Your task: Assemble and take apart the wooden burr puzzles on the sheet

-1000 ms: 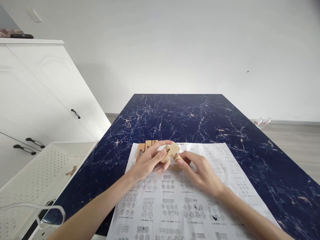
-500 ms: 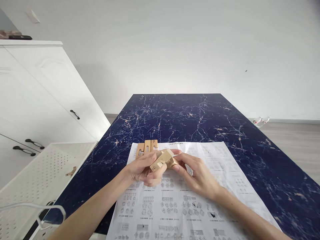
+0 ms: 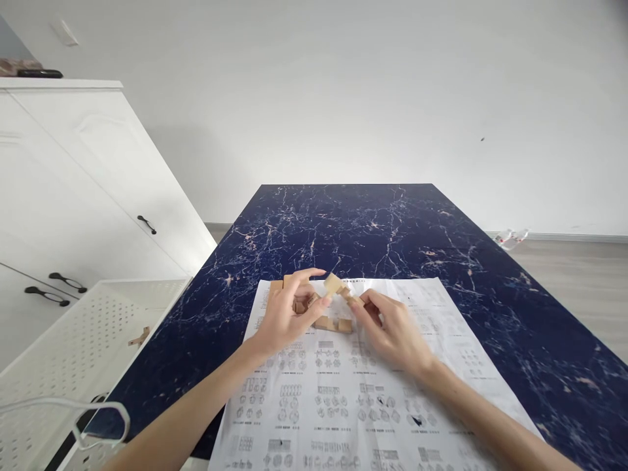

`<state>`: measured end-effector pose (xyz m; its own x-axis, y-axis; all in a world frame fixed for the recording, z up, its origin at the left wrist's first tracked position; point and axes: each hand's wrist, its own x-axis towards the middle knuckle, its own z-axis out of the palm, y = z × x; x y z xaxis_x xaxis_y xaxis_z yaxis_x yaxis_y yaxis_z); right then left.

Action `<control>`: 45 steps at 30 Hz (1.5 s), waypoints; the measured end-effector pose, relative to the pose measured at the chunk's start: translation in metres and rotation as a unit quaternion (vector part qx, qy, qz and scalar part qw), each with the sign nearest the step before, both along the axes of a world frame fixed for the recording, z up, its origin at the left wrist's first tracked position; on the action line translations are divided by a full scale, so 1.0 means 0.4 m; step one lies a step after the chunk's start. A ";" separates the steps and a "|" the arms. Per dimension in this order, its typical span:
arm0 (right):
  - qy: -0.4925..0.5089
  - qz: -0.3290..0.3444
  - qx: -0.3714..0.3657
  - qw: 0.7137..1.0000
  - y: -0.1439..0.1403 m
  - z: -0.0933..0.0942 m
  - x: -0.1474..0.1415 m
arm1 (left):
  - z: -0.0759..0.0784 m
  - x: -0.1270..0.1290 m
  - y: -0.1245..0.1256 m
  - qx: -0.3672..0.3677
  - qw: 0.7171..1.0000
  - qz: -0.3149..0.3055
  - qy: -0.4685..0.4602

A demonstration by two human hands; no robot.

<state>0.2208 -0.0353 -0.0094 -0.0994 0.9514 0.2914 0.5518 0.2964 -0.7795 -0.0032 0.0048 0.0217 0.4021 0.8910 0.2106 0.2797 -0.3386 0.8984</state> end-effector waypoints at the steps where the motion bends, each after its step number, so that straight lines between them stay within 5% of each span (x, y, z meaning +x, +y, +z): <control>1: -0.011 -0.013 0.003 1.000 0.003 -0.007 0.004 | 0.000 -0.001 -0.001 0.026 0.999 0.025 0.015; 9: -0.075 -0.061 -0.005 0.995 0.008 -0.035 0.003 | -0.033 -0.004 0.026 0.109 0.984 0.106 0.093; 19: -0.162 0.064 0.055 0.983 -0.010 -0.016 -0.014 | -0.026 0.003 0.014 0.150 0.971 0.139 0.120; 28: -0.151 -0.128 -0.035 0.980 0.002 -0.024 -0.013 | -0.033 0.011 0.011 0.172 0.970 0.115 0.125; 34: -0.021 0.055 -0.042 0.997 -0.014 -0.018 -0.022 | -0.034 0.008 0.011 0.213 0.960 0.123 0.135; 39: 0.002 0.079 -0.032 0.996 -0.025 -0.017 -0.019 | -0.036 -0.002 0.009 0.208 0.973 0.022 0.100; 45: -0.088 -0.096 -0.008 0.991 -0.001 -0.032 -0.001 | -0.059 -0.001 -0.020 0.338 0.912 -0.147 0.181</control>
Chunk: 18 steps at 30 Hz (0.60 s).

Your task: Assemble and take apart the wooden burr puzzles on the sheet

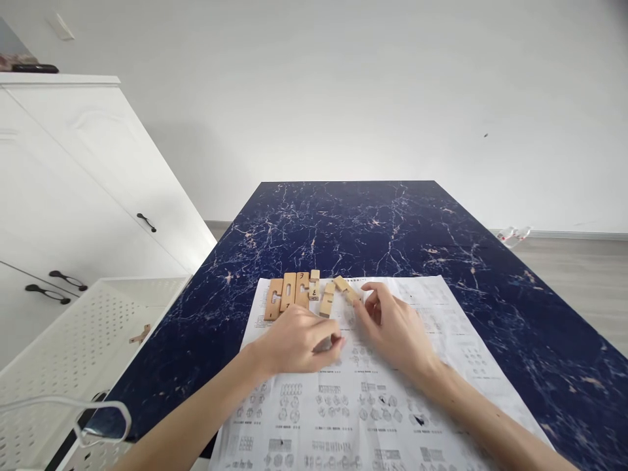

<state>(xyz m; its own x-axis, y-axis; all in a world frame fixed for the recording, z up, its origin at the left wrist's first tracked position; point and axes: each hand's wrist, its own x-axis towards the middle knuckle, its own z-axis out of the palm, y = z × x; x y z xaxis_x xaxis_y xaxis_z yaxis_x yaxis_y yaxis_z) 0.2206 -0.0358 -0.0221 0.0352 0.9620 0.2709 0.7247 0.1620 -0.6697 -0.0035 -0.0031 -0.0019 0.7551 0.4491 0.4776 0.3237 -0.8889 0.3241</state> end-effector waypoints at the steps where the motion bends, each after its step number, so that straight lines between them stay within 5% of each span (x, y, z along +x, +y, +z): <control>1: -0.018 0.007 0.004 1.000 0.003 -0.003 0.002 | -0.004 0.003 -0.005 0.013 1.000 -0.008 0.016; 6: -0.024 0.117 0.030 0.992 0.002 -0.005 -0.003 | -0.016 0.012 -0.013 0.030 0.998 -0.013 0.049; 18: -0.052 0.220 0.018 0.974 -0.014 -0.005 -0.003 | -0.023 0.011 -0.012 0.019 0.998 -0.007 0.057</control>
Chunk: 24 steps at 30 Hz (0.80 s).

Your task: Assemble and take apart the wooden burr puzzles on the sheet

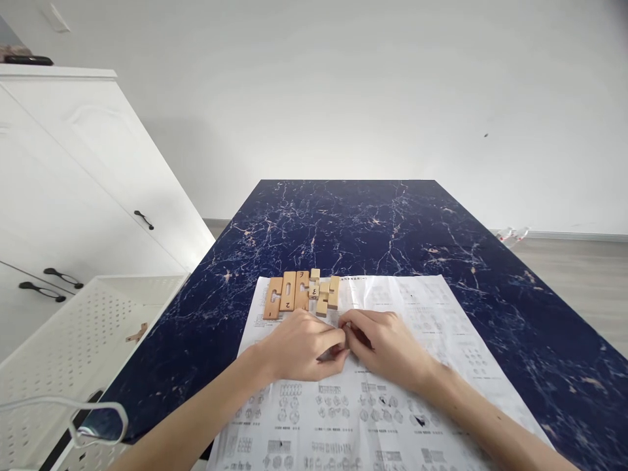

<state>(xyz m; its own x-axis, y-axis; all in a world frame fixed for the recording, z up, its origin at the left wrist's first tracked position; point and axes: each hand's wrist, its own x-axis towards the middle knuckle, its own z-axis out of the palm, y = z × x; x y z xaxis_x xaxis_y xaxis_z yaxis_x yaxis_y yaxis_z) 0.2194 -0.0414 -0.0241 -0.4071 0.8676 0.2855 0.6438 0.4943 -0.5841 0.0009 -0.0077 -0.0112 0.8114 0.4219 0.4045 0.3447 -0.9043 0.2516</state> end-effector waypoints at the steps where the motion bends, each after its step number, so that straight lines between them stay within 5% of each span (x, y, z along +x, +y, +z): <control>1: -0.002 0.001 0.005 1.000 -0.001 0.000 -0.001 | 0.000 0.000 0.000 -0.004 1.000 -0.001 0.000; 24: 0.003 0.003 -0.012 1.000 0.000 0.013 -0.005 | -0.001 0.000 0.006 0.032 0.999 -0.005 0.011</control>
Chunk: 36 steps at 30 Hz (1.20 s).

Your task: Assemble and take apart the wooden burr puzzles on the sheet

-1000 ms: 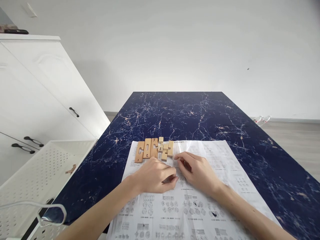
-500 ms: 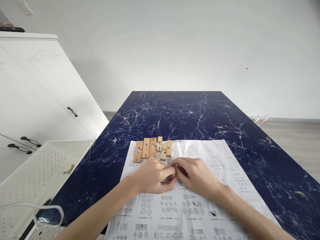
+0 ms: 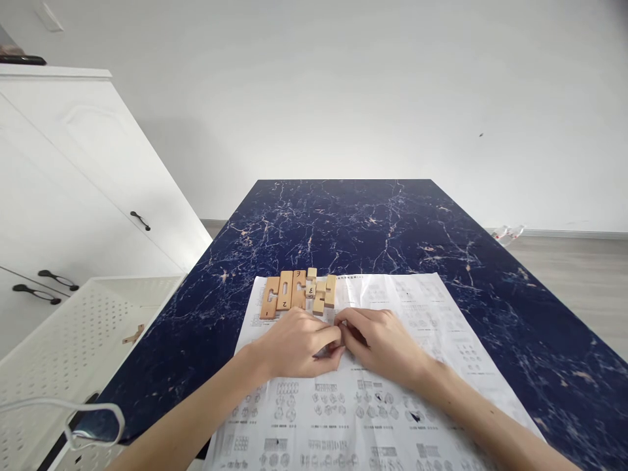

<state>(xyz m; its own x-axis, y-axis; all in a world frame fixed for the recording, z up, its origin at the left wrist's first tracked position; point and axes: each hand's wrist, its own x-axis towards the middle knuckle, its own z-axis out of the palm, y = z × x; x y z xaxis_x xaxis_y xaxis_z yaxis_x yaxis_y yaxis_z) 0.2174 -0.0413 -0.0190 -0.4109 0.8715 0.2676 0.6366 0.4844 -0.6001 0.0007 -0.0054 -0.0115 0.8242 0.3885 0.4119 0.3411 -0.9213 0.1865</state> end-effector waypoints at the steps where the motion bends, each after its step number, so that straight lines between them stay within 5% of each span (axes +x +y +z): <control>1: 0.000 0.000 0.001 1.000 0.000 0.000 0.000 | 0.000 0.000 0.000 0.000 1.000 0.001 0.000; 22: -0.006 0.001 0.006 1.000 0.003 0.000 0.000 | 0.001 -0.004 0.004 -0.010 1.000 0.000 -0.005; 30: -0.006 0.001 0.008 1.000 0.004 0.005 -0.001 | 0.036 -0.010 -0.005 -0.019 0.999 0.010 -0.039; 36: 0.006 0.004 -0.001 1.000 0.004 0.011 0.001 | 0.073 -0.047 0.045 0.027 0.979 0.144 -0.138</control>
